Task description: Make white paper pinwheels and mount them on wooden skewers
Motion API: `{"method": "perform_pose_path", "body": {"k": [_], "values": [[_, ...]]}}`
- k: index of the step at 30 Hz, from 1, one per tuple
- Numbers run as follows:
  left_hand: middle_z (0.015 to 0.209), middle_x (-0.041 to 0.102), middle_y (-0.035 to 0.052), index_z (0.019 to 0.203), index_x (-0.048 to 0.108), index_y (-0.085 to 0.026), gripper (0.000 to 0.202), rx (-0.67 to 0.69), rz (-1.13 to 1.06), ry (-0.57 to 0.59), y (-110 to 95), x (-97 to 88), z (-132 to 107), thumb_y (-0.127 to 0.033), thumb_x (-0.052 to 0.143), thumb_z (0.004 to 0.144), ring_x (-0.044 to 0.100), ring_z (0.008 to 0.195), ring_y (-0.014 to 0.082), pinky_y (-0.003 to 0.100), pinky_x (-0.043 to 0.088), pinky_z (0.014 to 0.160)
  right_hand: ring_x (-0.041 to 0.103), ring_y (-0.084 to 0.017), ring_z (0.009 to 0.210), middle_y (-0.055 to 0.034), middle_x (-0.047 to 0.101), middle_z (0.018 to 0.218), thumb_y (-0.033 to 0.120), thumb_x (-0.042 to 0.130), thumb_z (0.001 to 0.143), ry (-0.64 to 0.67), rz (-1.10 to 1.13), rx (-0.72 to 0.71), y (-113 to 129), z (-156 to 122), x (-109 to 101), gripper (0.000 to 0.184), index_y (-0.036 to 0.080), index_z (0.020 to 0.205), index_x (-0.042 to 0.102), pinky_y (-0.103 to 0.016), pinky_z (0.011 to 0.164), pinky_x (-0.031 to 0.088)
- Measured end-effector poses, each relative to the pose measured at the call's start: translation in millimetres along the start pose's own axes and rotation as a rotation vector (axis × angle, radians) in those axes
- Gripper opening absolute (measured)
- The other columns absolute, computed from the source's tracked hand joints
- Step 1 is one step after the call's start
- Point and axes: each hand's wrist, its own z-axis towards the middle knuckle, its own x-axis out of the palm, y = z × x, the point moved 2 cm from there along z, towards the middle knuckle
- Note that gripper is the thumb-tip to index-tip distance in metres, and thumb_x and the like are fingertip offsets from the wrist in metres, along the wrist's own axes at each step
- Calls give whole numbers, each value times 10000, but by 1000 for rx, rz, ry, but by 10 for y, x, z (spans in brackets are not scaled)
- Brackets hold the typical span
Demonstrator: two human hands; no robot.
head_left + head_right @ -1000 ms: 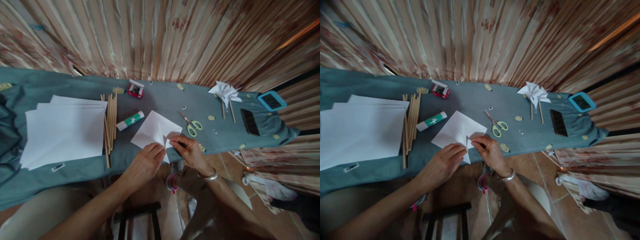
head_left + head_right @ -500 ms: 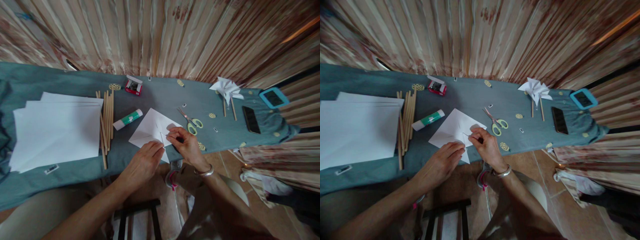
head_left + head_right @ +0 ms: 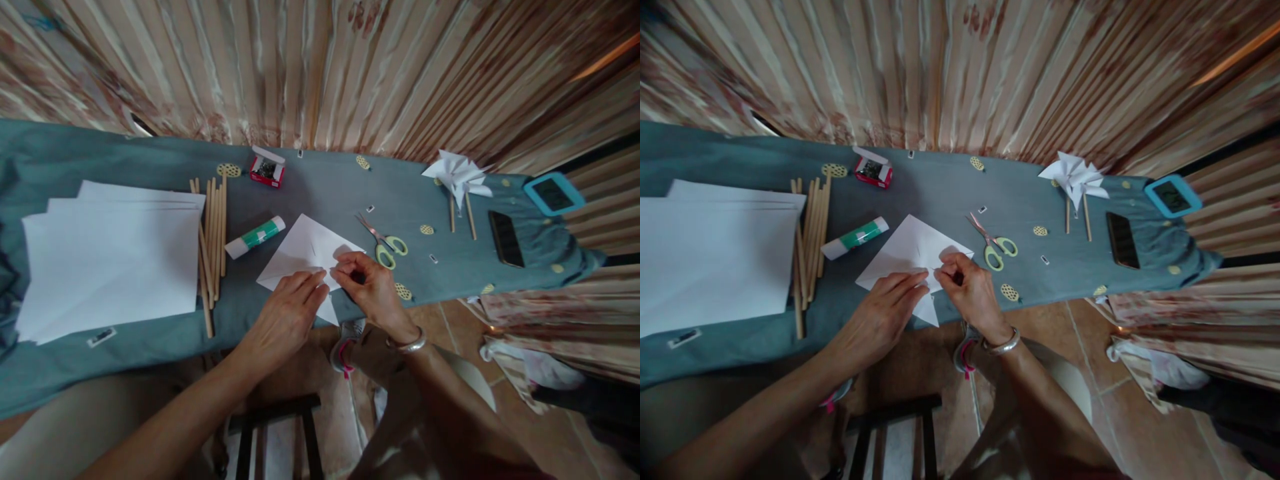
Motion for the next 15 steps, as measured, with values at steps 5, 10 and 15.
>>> {"method": "perform_pose_path", "body": {"k": [5,10,15], "values": [[1261,604,182,1220,515,-34,320,-42,11,38,-13,23,21,-78,411,920,522,1117,278,408,476,886,639,-149,673,3,687,743,293,637,814,-2,-12,11,13,11,0,211,185,994,623,-267,665,488],[1302,580,175,1302,446,-43,381,-70,26,79,-22,44,26,-82,391,927,513,1107,269,397,466,870,631,-150,674,-1,678,743,290,627,816,-1,-18,12,24,10,3,201,186,988,623,-270,672,489],[1321,568,173,1302,448,-47,380,-80,30,103,-19,55,20,-83,386,928,499,1134,270,393,456,889,628,-153,666,-3,675,735,297,623,815,-9,-25,14,20,12,14,197,184,976,623,-278,678,490]]}}
